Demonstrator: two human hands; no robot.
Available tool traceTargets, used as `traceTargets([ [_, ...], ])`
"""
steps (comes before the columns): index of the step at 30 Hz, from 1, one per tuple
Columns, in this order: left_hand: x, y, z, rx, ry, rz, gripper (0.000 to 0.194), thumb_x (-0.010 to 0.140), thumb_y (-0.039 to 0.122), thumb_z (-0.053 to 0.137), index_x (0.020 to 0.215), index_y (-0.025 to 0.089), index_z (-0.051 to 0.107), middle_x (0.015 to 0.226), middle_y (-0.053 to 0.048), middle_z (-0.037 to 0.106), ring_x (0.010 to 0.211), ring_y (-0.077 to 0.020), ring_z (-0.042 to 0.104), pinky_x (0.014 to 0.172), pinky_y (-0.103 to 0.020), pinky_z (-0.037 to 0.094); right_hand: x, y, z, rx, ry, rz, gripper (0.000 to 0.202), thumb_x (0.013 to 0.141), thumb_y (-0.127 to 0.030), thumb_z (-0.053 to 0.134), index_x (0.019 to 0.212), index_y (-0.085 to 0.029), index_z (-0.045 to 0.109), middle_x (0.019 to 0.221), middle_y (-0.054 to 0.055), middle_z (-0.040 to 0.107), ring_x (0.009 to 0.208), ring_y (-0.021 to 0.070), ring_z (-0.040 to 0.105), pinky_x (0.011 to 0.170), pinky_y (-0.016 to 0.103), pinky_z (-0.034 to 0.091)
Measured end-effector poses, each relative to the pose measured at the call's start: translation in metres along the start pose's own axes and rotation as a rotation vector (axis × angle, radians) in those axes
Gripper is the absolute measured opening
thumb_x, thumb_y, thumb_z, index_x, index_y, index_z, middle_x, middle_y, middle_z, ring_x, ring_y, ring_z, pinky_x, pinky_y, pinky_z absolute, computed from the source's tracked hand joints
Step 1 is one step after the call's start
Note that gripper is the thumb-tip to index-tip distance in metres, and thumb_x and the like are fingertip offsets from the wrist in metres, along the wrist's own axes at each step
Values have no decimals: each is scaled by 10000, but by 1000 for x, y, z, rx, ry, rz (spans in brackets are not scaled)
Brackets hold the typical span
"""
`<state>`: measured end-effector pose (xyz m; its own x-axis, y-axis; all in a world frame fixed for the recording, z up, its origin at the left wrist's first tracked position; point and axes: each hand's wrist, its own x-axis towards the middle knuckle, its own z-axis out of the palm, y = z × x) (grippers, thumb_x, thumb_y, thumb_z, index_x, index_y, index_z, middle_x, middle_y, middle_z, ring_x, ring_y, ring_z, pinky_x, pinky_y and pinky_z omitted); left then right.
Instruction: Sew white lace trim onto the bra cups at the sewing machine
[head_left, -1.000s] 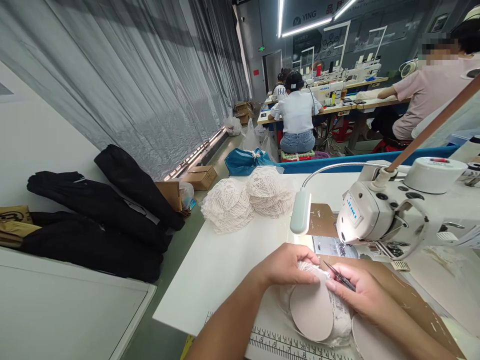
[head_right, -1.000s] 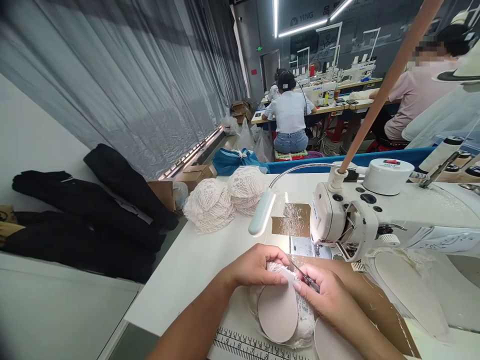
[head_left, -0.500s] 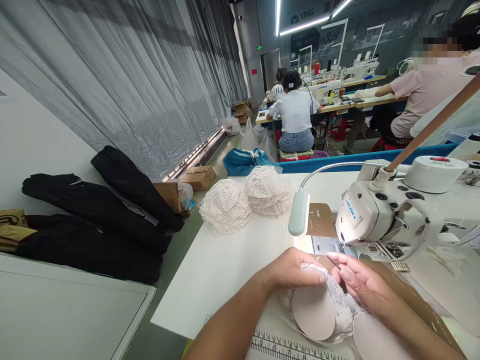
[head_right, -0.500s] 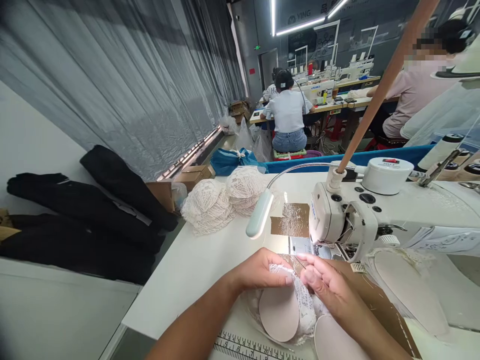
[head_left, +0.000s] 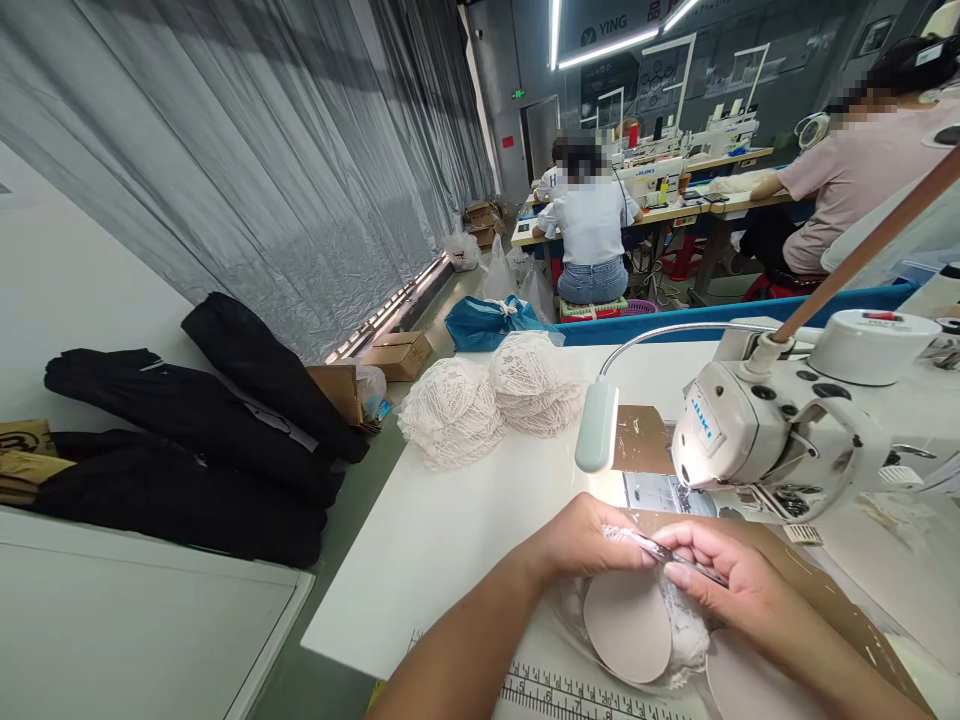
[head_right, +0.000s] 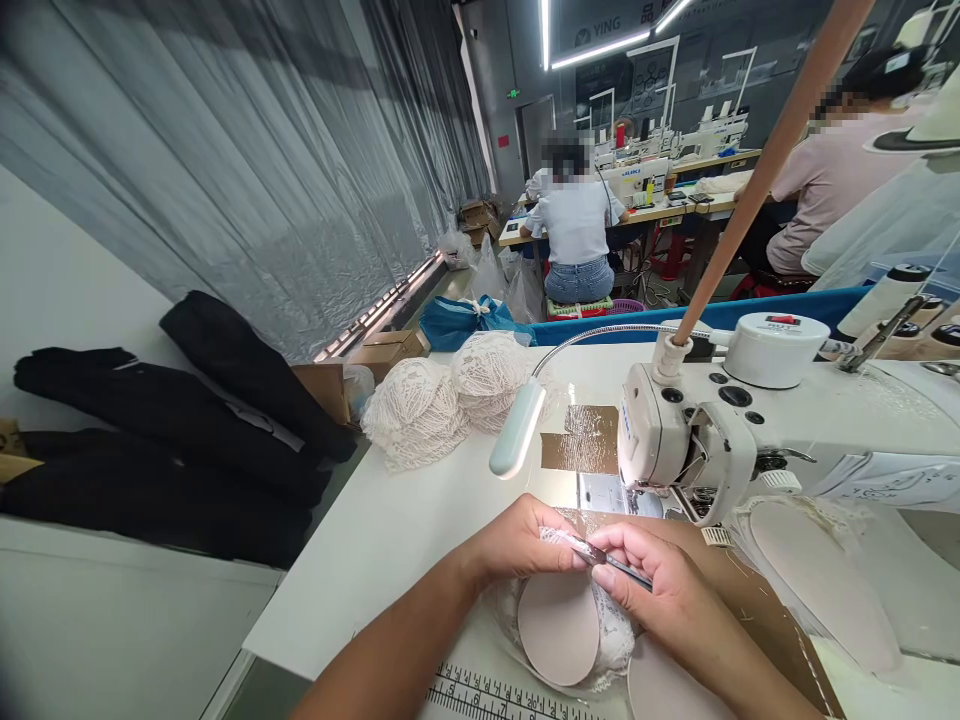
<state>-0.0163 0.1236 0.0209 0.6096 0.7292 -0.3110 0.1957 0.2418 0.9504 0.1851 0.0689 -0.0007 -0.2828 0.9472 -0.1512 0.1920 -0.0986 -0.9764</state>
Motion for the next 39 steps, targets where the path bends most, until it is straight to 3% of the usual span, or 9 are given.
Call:
traceTargets([
  [4, -1, 2, 1, 13, -17, -17, 315, 618, 416, 806, 676, 130, 689, 595, 54, 461, 598, -78, 364, 545, -239, 253, 1, -2, 1, 0, -30, -22, 374, 832, -577, 567, 963, -237, 656, 946, 45, 681, 895, 227, 634, 796, 345, 490],
  [20, -1, 2, 0, 55, -71, -39, 382, 628, 479, 792, 639, 142, 612, 573, 58, 416, 564, -70, 322, 502, -246, 211, 3, 7, -1, 53, -80, -5, 381, 850, -584, 556, 935, -226, 653, 878, 39, 664, 805, 194, 608, 724, 315, 469],
  [31, 0, -2, 2, 97, -157, -78, 451, 580, 515, 813, 559, 159, 537, 537, 68, 341, 534, -68, 276, 482, -261, 161, 1, 0, 1, 48, -110, 24, 405, 815, -617, 578, 861, -219, 636, 681, -17, 561, 618, 126, 470, 573, 267, 351],
  [39, 0, -3, 3, 136, -134, -113, 412, 563, 521, 814, 653, 152, 657, 564, 55, 440, 570, -86, 378, 521, -238, 279, 1, 0, 2, -3, -67, 28, 439, 830, -646, 520, 846, -215, 597, 673, -12, 557, 613, 136, 496, 566, 274, 379],
])
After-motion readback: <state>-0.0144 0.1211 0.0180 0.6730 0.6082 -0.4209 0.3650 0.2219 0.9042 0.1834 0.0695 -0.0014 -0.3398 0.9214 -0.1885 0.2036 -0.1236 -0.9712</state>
